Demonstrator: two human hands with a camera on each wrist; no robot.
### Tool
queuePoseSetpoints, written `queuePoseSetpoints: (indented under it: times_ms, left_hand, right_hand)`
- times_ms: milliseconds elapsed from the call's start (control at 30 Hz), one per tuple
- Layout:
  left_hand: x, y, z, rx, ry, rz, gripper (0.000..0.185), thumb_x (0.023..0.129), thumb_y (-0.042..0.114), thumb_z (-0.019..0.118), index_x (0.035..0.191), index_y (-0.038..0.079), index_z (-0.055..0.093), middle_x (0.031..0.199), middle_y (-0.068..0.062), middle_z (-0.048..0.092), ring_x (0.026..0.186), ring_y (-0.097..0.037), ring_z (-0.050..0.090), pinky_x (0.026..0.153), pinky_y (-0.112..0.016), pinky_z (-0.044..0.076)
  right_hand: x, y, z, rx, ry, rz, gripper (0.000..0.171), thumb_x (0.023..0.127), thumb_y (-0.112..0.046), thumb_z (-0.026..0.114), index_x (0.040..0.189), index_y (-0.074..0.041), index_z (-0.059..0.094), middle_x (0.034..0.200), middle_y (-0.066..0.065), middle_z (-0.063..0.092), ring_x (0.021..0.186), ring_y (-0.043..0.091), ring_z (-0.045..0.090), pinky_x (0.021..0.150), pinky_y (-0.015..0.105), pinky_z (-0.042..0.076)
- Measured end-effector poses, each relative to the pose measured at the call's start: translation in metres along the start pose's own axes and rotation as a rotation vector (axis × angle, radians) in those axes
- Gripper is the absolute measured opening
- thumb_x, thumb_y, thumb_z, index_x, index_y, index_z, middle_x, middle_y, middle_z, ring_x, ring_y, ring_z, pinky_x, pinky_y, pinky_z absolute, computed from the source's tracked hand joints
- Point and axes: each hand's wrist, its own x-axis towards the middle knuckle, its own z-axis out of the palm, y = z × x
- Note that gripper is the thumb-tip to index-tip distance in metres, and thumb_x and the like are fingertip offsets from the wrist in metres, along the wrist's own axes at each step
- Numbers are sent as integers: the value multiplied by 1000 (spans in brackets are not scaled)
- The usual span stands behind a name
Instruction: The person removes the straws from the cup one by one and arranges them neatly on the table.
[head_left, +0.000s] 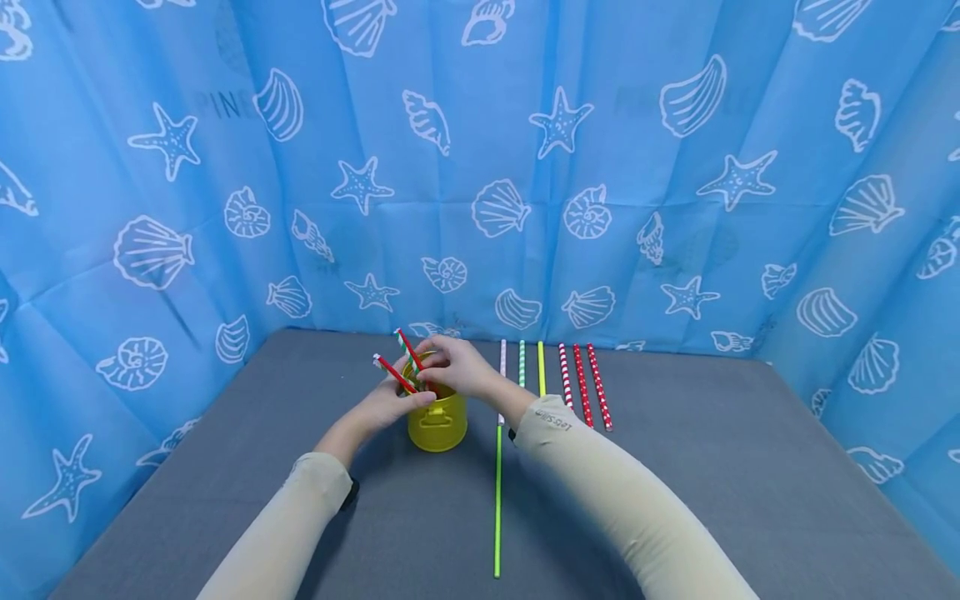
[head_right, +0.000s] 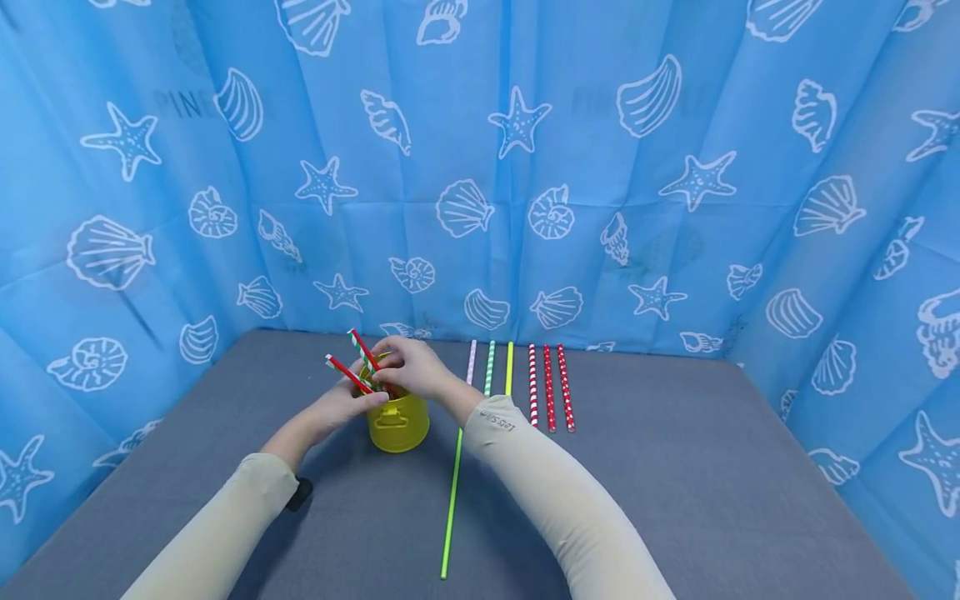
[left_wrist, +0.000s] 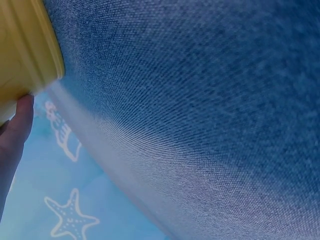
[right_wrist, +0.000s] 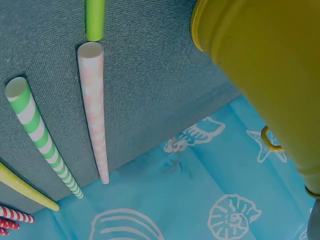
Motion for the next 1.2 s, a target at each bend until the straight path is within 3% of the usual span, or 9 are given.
queuePoseSetpoints:
  times_ms: [133, 333, 567, 767, 900, 1033, 1200]
  left_hand:
    - [0, 0, 1, 8, -2, -15, 89, 93, 29, 65, 156, 15, 5, 154, -23, 24, 139, -43, 25, 108, -61, 26]
    - [0, 0, 0, 3, 4, -18, 87, 93, 30, 65, 156, 16, 8, 154, -24, 21, 139, -45, 22, 109, -63, 22]
    - [-1, 0, 0, -5, 6, -11, 86, 93, 29, 65, 156, 16, 7, 155, -22, 22, 140, -43, 21, 110, -64, 18]
    - [-1, 2, 1, -19, 19, -36, 85, 93, 26, 65, 156, 18, 9, 155, -20, 25, 141, -40, 23, 111, -62, 17]
    - [-1, 3, 0, -10, 25, -44, 87, 92, 29, 67, 157, 19, 9, 154, -20, 25, 140, -40, 23, 111, -63, 17]
    - [-2, 3, 0, -15, 21, -46, 88, 92, 30, 67, 157, 20, 9, 154, -20, 24, 140, -41, 22, 111, -63, 17]
    - [-1, 1, 0, -14, 19, -46, 86, 92, 28, 67, 157, 20, 10, 154, -20, 24, 140, -40, 23, 111, -62, 18]
  right_hand:
    - [-1, 1, -2, 53, 48, 9, 27, 90, -2, 67, 114, -2, 54, 99, 12, 72, 90, 20, 69, 78, 32, 56]
    - [0, 3, -4, 86, 101, 4, 32, 90, 0, 66, 117, 2, 49, 96, 15, 72, 77, 20, 68, 69, 30, 57]
    - [-2, 1, -8, 134, 204, -13, 35, 92, 1, 63, 121, -1, 43, 98, 18, 71, 83, 25, 70, 71, 32, 58]
    - [-12, -6, -26, 257, 336, -135, 45, 92, 4, 61, 131, -2, 39, 100, 27, 67, 88, 38, 68, 79, 50, 55]
    - [-19, -13, -42, 276, 410, -241, 43, 92, 6, 60, 131, 1, 41, 100, 31, 64, 88, 44, 67, 80, 50, 54]
    - [-26, -20, -56, 258, 447, -295, 41, 91, 8, 60, 129, 2, 46, 100, 31, 63, 87, 40, 68, 78, 46, 56]
    - [-35, -22, -70, 238, 498, -305, 48, 91, 8, 60, 136, 1, 44, 100, 29, 64, 81, 21, 71, 79, 47, 55]
